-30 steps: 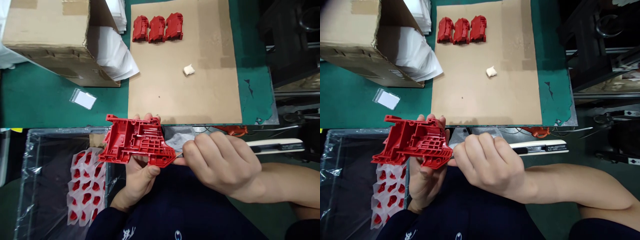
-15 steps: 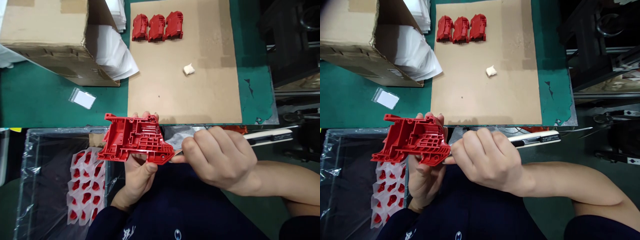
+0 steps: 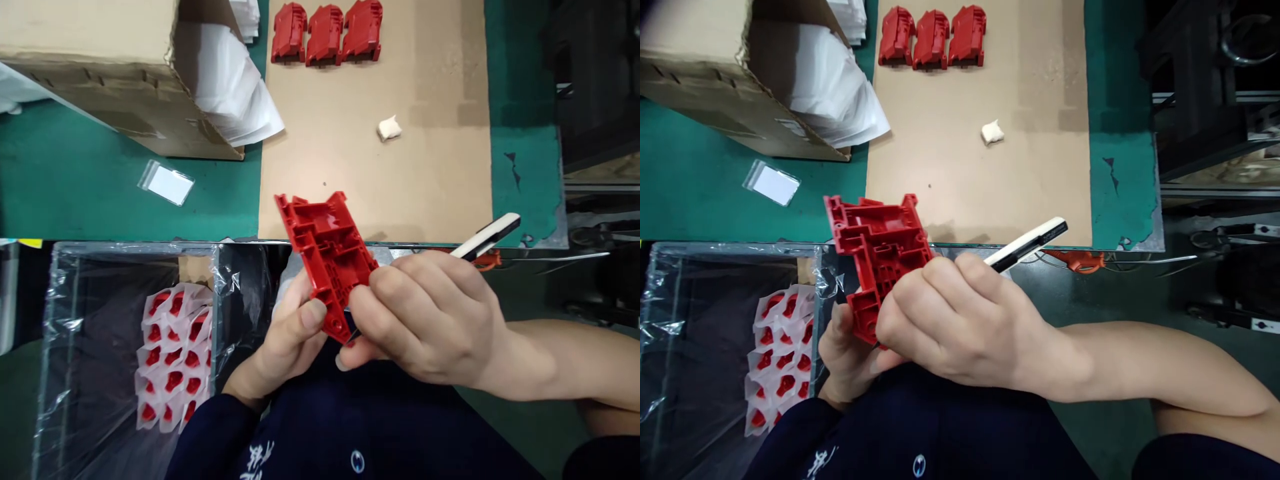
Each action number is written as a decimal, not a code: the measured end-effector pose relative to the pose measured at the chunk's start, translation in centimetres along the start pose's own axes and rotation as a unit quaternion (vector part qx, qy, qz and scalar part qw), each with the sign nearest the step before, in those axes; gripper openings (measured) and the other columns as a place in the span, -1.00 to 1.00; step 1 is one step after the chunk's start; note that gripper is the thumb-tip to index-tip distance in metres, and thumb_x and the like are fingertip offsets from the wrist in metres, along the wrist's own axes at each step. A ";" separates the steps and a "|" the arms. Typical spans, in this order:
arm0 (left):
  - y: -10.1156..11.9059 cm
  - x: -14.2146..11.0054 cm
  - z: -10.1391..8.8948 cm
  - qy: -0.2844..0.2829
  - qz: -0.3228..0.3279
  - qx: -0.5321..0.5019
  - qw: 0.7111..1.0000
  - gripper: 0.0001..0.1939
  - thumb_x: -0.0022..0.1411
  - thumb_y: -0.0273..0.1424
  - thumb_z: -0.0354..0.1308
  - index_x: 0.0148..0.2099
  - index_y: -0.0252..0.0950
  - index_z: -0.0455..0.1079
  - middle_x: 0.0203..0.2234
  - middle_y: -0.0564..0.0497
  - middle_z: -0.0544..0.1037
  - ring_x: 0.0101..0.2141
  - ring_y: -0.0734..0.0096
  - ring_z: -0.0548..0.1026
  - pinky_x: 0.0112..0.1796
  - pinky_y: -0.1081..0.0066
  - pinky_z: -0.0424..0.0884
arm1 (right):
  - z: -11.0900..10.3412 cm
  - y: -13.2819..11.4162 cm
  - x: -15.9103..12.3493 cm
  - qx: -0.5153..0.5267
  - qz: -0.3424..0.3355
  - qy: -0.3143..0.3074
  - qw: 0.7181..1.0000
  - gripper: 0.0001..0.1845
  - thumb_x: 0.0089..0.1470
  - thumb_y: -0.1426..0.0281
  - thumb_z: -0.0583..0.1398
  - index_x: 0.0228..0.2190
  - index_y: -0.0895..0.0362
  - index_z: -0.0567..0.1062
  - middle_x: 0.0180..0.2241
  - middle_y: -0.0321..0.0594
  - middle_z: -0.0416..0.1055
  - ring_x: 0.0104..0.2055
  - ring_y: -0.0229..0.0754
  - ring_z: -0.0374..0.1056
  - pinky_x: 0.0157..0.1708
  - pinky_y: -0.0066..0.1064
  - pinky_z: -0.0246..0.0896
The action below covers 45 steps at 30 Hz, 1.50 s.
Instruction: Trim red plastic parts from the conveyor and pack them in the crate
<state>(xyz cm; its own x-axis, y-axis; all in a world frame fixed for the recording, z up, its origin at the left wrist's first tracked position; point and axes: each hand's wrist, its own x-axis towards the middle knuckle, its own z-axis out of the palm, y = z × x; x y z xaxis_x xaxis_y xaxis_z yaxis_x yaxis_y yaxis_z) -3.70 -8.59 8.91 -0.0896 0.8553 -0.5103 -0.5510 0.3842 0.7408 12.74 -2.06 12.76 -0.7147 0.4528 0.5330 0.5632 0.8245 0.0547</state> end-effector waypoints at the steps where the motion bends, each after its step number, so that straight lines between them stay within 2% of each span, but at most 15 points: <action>1: -0.2 -0.1 -0.2 -0.013 -0.034 -0.006 0.999 -0.44 0.05 0.07 0.25 -0.05 -0.22 0.51 -0.33 -0.09 0.63 -0.02 -0.08 0.55 -0.11 0.07 0.58 | 0.0 0.0 0.0 0.000 0.001 -0.001 1.000 -0.76 0.32 0.30 0.01 -0.34 0.06 0.41 -0.42 -0.30 0.37 -0.33 -0.21 0.23 -0.26 -0.35 0.08; 4: -0.5 -0.5 -0.5 -0.024 -0.098 -0.021 0.995 -0.42 0.07 0.06 0.21 0.01 -0.22 0.47 -0.29 -0.10 0.63 0.01 -0.11 0.53 -0.11 0.05 0.57 | 0.2 0.1 -0.1 0.002 0.009 -0.008 1.000 -0.67 0.34 0.21 -0.03 -0.37 0.06 0.40 -0.43 -0.28 0.37 -0.32 -0.19 0.23 -0.26 -0.33 0.08; 12: -0.9 -0.9 -0.8 -0.004 -0.136 -0.056 0.989 -0.48 0.10 0.03 0.18 -0.06 -0.24 0.50 -0.26 -0.09 0.64 0.00 -0.08 0.54 -0.13 0.09 0.57 | 0.3 0.0 -0.3 0.001 0.003 -0.010 1.000 -0.60 0.35 0.14 -0.07 -0.37 0.06 0.41 -0.44 -0.28 0.37 -0.33 -0.19 0.22 -0.26 -0.31 0.07; 16: -0.9 -0.8 -1.1 0.003 -0.148 -0.037 0.988 -0.55 0.15 -0.03 0.14 -0.10 -0.27 0.50 -0.29 -0.08 0.64 0.05 -0.08 0.50 -0.07 0.06 0.52 | 0.2 -0.1 -0.2 -0.008 -0.002 -0.024 1.000 -0.64 0.35 0.20 -0.06 -0.35 0.06 0.42 -0.43 -0.27 0.37 -0.32 -0.18 0.22 -0.26 -0.32 0.07; 19: -0.4 -0.5 -0.4 0.008 -0.135 -0.011 0.991 -0.65 0.20 -0.14 0.12 -0.11 -0.26 0.49 -0.33 -0.02 0.63 0.07 -0.01 0.49 -0.01 0.08 0.48 | 0.2 -0.2 -0.3 -0.021 -0.007 -0.031 0.999 -0.71 0.33 0.30 -0.03 -0.36 0.07 0.41 -0.44 -0.28 0.37 -0.36 -0.19 0.21 -0.28 -0.33 0.05; 21: 0.2 -0.1 0.6 -0.024 -0.129 -0.023 0.991 -0.72 0.18 -0.20 0.16 -0.14 -0.23 0.50 -0.36 0.04 0.62 0.03 0.07 0.53 -0.01 0.14 0.49 | 0.2 -0.3 -0.3 -0.036 -0.012 -0.035 0.999 -0.71 0.32 0.32 -0.03 -0.38 0.08 0.39 -0.47 -0.28 0.34 -0.40 -0.19 0.19 -0.31 -0.33 0.04; 24: 1.1 0.2 2.3 -0.105 -0.141 -0.088 0.980 -0.78 0.16 -0.25 0.20 -0.15 -0.20 0.52 -0.37 0.11 0.63 -0.07 0.21 0.59 -0.03 0.29 0.51 | 0.3 -0.4 -0.5 -0.059 -0.018 -0.034 0.998 -0.66 0.34 0.27 -0.06 -0.41 0.08 0.37 -0.51 -0.30 0.30 -0.43 -0.20 0.16 -0.33 -0.33 0.03; 26: 1.5 0.3 3.0 -0.128 -0.152 -0.109 0.974 -0.76 0.17 -0.26 0.20 -0.12 -0.18 0.52 -0.35 0.12 0.64 -0.10 0.26 0.61 -0.04 0.36 0.51 | 0.3 -0.4 -0.6 -0.071 -0.022 -0.030 0.997 -0.62 0.36 0.23 -0.09 -0.42 0.07 0.35 -0.52 -0.30 0.28 -0.43 -0.20 0.15 -0.33 -0.33 0.03; 32: 1.6 0.3 3.1 -0.112 -0.172 -0.041 0.978 -0.64 0.15 -0.18 0.16 -0.03 -0.19 0.46 -0.25 0.07 0.65 -0.05 0.17 0.58 0.01 0.28 0.50 | 0.5 -0.4 -0.8 -0.100 -0.032 -0.001 0.995 -0.61 0.36 0.21 -0.08 -0.44 0.07 0.34 -0.53 -0.32 0.27 -0.42 -0.22 0.18 -0.30 -0.36 0.03; 38: 1.5 0.4 3.4 -0.101 -0.160 -0.027 0.982 -0.64 0.12 -0.15 0.16 -0.07 -0.18 0.46 -0.31 0.08 0.65 -0.04 0.13 0.58 -0.01 0.23 0.52 | 0.5 0.1 -0.6 -0.116 -0.045 0.023 0.992 -0.58 0.36 0.18 -0.07 -0.48 0.06 0.32 -0.57 -0.35 0.24 -0.46 -0.25 0.16 -0.37 -0.39 0.01; 42: 1.2 0.4 3.7 -0.094 -0.134 -0.050 0.985 -0.67 0.11 -0.14 0.16 -0.15 -0.22 0.49 -0.37 0.00 0.65 -0.07 0.02 0.59 -0.05 0.15 0.54 | 0.7 0.2 -0.5 -0.078 -0.032 0.038 0.996 -0.66 0.33 0.27 0.01 -0.49 0.05 0.34 -0.57 -0.38 0.26 -0.49 -0.28 0.15 -0.41 -0.39 0.03; 45: 1.1 0.3 4.1 -0.030 -0.100 -0.041 0.994 -0.70 0.05 -0.17 0.20 -0.22 -0.24 0.48 -0.39 -0.06 0.64 -0.03 -0.06 0.56 -0.08 0.11 0.56 | 1.1 -0.5 -0.7 -0.034 0.022 0.069 0.997 -0.80 0.25 0.41 0.07 -0.43 0.07 0.39 -0.55 -0.36 0.30 -0.49 -0.25 0.19 -0.44 -0.37 0.06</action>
<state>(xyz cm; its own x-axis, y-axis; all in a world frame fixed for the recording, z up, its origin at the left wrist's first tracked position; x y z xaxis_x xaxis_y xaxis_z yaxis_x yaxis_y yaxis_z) -0.96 -6.53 11.38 0.0775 0.7844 -0.6154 -0.6182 0.5221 0.5876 12.46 -2.41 11.43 -0.6276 0.4331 0.6469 0.6229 0.7778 0.0835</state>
